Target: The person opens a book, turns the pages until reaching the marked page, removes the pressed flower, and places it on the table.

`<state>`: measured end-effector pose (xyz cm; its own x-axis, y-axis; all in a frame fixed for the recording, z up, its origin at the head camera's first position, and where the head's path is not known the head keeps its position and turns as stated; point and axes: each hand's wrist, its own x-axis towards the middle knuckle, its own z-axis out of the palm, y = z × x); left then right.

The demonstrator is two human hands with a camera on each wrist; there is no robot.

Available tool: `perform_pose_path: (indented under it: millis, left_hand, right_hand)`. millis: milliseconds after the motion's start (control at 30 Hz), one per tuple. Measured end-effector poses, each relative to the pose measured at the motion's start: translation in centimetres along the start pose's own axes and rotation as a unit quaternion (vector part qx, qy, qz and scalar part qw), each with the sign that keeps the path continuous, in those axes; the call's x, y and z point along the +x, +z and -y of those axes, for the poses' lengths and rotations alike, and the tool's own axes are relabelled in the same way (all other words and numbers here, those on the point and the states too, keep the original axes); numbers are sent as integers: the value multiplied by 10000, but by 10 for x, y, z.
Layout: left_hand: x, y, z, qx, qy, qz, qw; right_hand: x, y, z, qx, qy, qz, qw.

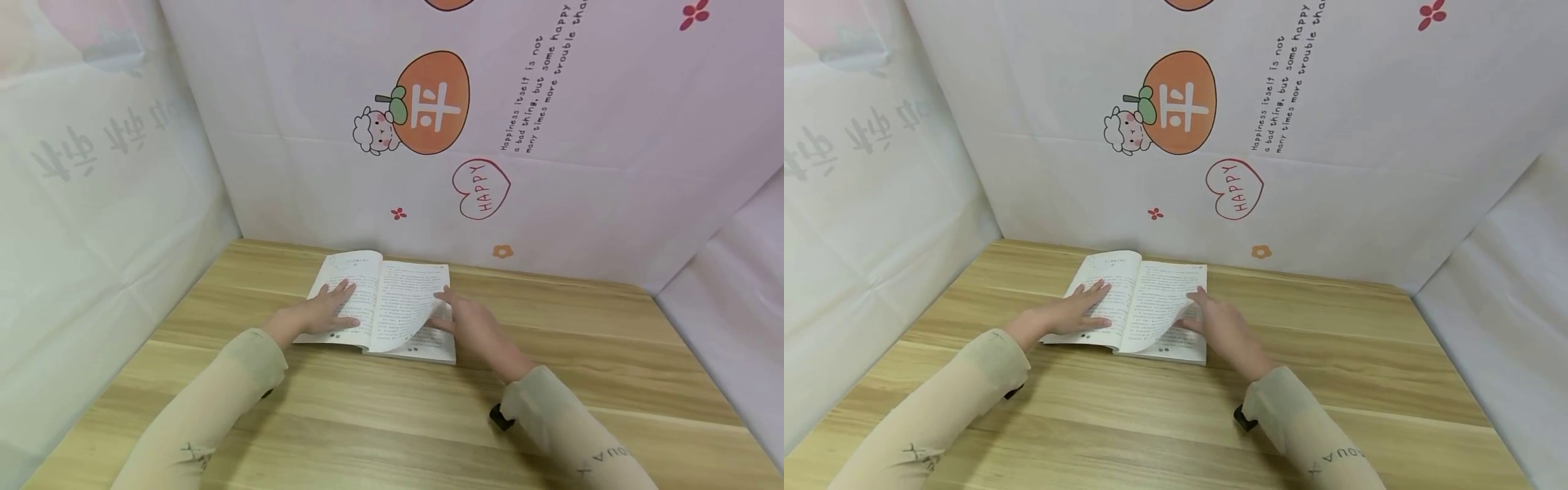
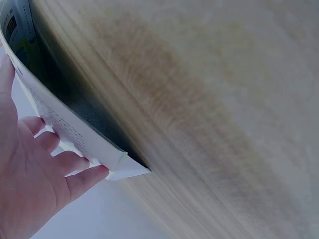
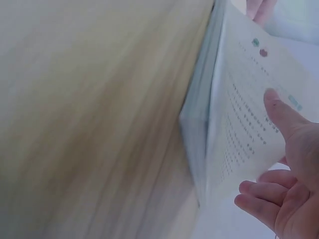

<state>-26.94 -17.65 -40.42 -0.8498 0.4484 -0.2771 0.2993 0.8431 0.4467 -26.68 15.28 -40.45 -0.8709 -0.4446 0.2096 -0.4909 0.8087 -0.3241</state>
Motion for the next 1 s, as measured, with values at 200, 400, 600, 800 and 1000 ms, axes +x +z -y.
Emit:
perform_pose_path:
  millis: [200,400,600,800,1000]
  left_hand:
    - [2,3,-2,374,43,-163,9992]
    - [3,5,-3,604,126,-313,9976]
    - [3,4,-3,827,444,-630,9936]
    - [2,3,-5,914,514,-751,9916]
    - [0,4,-1,796,394,-615,9942]
  right_hand:
    - [7,1,13,679,411,207,9966]
    - [8,12,24,783,261,302,9961]
    - [5,21,35,502,-221,221,9982]
    - [4,23,42,726,-255,301,9966]
    - [2,25,49,889,-206,372,9951]
